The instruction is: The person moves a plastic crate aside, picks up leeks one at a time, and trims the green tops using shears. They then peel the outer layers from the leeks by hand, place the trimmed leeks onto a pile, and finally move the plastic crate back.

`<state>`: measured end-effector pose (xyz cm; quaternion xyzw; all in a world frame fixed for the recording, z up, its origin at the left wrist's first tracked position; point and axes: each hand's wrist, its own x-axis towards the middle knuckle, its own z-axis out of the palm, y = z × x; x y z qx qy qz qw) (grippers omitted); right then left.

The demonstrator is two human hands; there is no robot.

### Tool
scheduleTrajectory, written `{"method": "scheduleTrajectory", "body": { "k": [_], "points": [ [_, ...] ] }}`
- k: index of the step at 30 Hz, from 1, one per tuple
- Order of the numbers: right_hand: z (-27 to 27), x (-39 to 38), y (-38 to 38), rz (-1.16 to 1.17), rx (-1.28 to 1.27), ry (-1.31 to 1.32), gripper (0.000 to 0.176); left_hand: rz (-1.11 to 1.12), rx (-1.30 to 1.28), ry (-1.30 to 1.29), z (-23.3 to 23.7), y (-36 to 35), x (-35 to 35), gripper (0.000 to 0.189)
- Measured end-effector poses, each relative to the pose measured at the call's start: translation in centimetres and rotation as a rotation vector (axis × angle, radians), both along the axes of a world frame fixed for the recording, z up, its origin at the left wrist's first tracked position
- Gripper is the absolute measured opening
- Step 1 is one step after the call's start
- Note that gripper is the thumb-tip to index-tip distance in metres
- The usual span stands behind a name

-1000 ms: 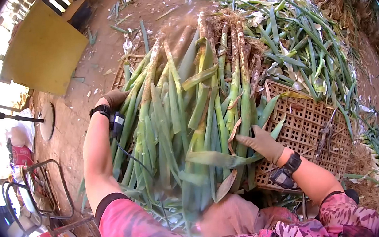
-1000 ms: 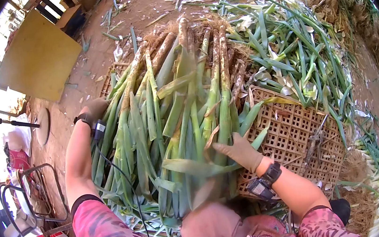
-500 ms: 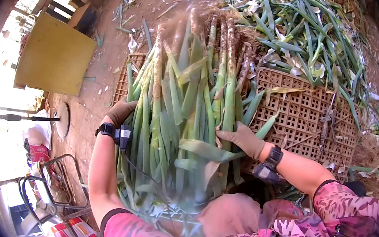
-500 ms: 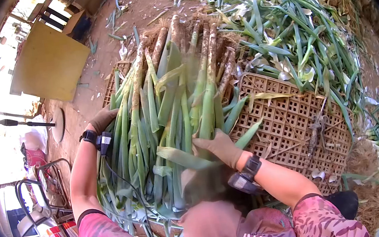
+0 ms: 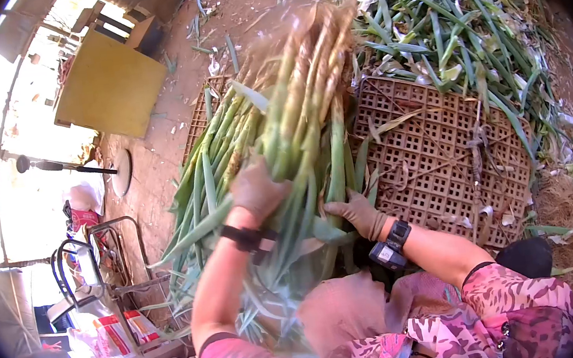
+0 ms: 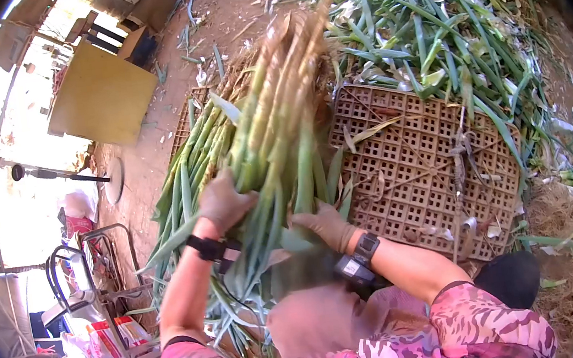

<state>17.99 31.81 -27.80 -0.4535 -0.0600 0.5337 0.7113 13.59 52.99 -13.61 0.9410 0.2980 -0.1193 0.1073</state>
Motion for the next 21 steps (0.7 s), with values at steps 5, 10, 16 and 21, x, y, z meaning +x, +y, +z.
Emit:
{"method": "scheduleTrajectory", "body": {
  "k": [5,10,16,21],
  "points": [
    [-2.0,-3.0,-6.5,-0.093,-0.294,-0.222,0.064,0.067,-0.025,0.062,-2.7,-9.6,-1.5,0.067],
    [-2.2,-1.0,-11.9,0.204,-0.63,-0.583,0.069,-0.004,-0.045,0.0,-2.2,-10.5,-1.2,0.065],
    [5.4,4.4,-13.4,0.094,-0.538,-0.837,0.041,0.234,-0.638,-0.237,-2.9,7.7,-1.7,0.062],
    [12.9,12.0,-0.4,0.128,-0.263,-1.618,0.032,0.265,-0.138,0.118,-4.8,17.5,-2.3,0.083]
  ]
}}
